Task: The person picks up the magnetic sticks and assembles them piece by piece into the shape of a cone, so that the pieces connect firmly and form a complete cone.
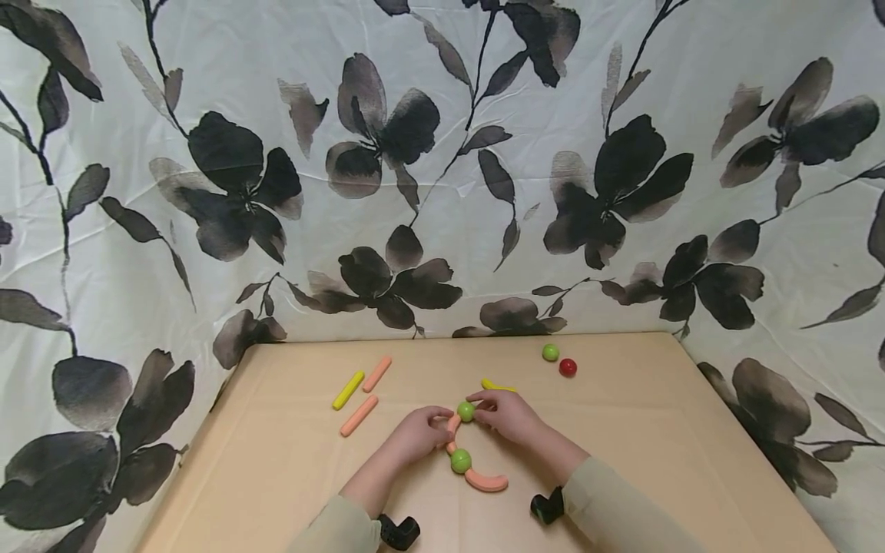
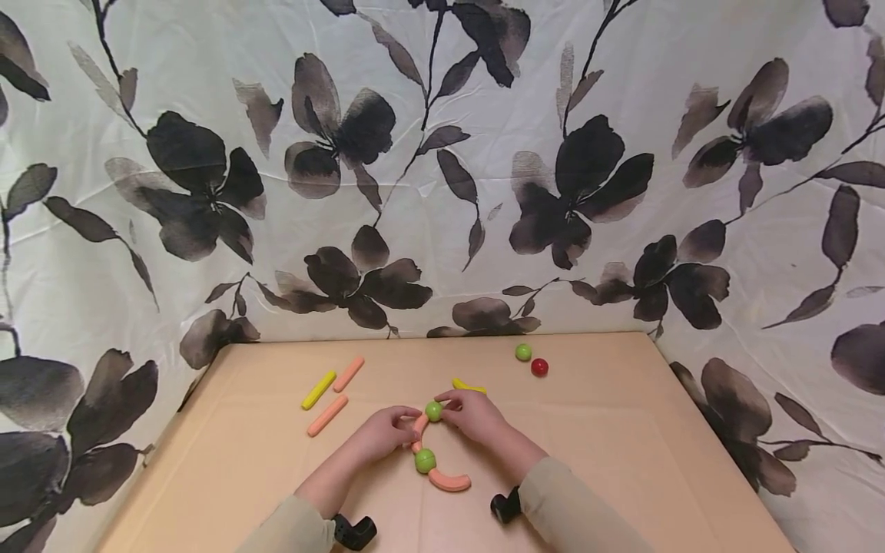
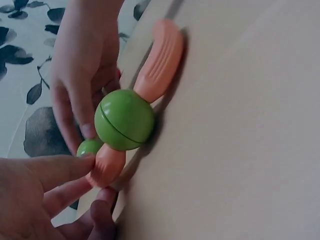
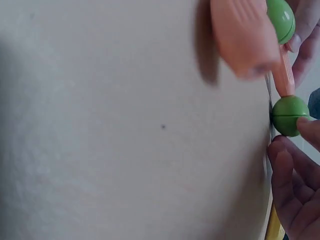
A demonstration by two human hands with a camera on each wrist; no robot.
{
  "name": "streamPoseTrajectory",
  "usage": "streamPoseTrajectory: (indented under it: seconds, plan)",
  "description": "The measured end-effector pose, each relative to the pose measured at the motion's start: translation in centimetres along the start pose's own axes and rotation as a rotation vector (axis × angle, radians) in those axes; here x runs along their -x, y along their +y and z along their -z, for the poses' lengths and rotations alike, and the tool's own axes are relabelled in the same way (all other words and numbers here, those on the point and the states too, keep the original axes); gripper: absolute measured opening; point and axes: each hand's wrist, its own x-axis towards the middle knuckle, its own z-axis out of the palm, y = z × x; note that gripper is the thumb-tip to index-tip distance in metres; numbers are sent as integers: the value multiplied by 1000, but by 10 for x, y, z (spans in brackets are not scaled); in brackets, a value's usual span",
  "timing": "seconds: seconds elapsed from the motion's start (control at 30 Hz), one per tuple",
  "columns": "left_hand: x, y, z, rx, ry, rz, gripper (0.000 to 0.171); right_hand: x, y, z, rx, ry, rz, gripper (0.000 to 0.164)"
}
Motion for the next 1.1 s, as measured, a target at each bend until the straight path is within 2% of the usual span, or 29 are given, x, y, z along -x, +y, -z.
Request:
streamPoseTrajectory:
  seconds: [0.17, 0.43, 0.53, 0.77, 0.87, 1.1]
  plan:
    - [11, -1, -7, 10, 38, 3, 45, 0, -3, -2, -11, -37, 14, 26]
    - [17, 2, -8, -29, 80, -6, 44, 8, -8, -3, -11, -6, 18, 27]
    - [15, 1, -7, -28, 83, -12, 45, 13, -9, 3, 16, 35, 17, 27]
    - [11, -4, -5, 3, 68, -36, 43, 16, -5, 32, 163, 174, 36, 27]
    - [12, -6, -5, 19, 61, -33, 42, 14, 0, 45, 188, 161, 35, 27]
    - [22, -6, -1, 47, 36, -36, 44, 10, 2, 63, 194, 24, 54, 31]
